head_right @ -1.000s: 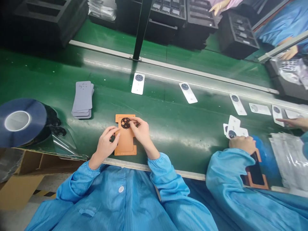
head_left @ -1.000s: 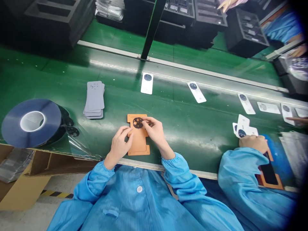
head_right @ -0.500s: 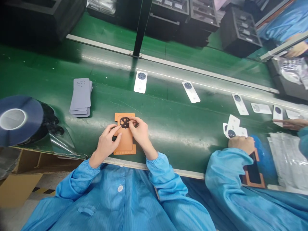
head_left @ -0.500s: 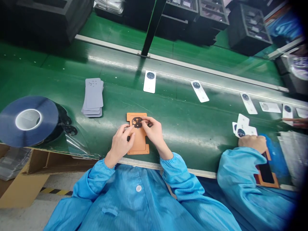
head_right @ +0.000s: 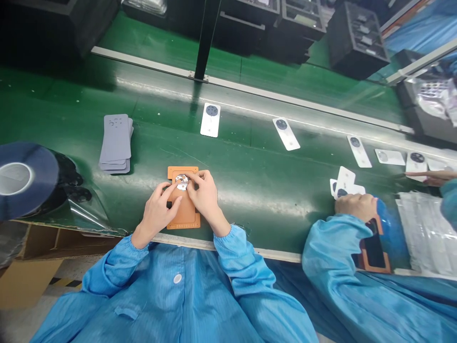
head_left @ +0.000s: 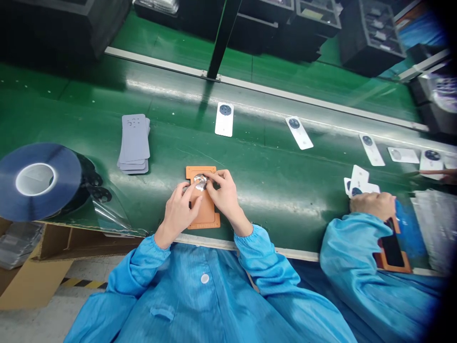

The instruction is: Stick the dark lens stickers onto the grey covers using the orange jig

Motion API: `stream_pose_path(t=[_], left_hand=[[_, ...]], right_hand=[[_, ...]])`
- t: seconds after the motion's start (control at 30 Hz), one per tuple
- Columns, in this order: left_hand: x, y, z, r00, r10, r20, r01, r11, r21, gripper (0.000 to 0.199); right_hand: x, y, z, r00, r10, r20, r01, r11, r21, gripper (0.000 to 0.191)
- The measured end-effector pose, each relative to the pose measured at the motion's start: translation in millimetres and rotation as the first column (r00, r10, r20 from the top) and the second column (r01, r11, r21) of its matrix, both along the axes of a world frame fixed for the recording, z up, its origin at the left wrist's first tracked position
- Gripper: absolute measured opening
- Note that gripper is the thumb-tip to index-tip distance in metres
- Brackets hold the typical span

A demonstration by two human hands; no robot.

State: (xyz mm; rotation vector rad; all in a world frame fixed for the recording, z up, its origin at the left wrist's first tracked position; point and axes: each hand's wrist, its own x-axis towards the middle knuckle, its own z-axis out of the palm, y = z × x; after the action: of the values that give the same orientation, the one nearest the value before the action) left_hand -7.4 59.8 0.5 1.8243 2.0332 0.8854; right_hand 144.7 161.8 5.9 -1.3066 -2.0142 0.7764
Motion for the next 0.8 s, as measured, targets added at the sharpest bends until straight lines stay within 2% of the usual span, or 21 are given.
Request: stream_pose_path(t=[0.13,0.27,0.47,0.67,0.8], left_hand=[[-1.4,1.4,2.0,0.996,-0.021,-0.087,0.024,0.999,0.034,0.044],[-3.0,4.9,6.0,0.983,-0.101,-0.156,0.11,0.993,0.052,0.045],[-8.2,7.5,12.9,0.952,-0.179,-0.25,0.181,0.983,-0.017,0.047],[-15.5,2.5,20.0,0.897,-0.244,-0.368,0.222,0.97,-0.103,0.053],[-20.0,0.2,18.6,0.893,-0.261,-0.367,0.235,0.965,-0.114,0.054]], right_hand=[[1.3,2.0,1.8,0.991,0.046,0.128,-0.049,0.999,0.022,0.032],[0.8,4.3,6.9,0.983,0.072,0.17,-0.069,0.997,-0.022,0.034],[4.0,8.9,9.7,0.976,0.094,0.198,-0.082,0.994,-0.068,0.034],[16.8,19.5,5.2,0.978,0.192,0.087,-0.173,0.966,-0.191,0.036],[21.7,30.6,0.2,0.972,0.235,-0.01,-0.228,0.93,-0.287,0.035]])
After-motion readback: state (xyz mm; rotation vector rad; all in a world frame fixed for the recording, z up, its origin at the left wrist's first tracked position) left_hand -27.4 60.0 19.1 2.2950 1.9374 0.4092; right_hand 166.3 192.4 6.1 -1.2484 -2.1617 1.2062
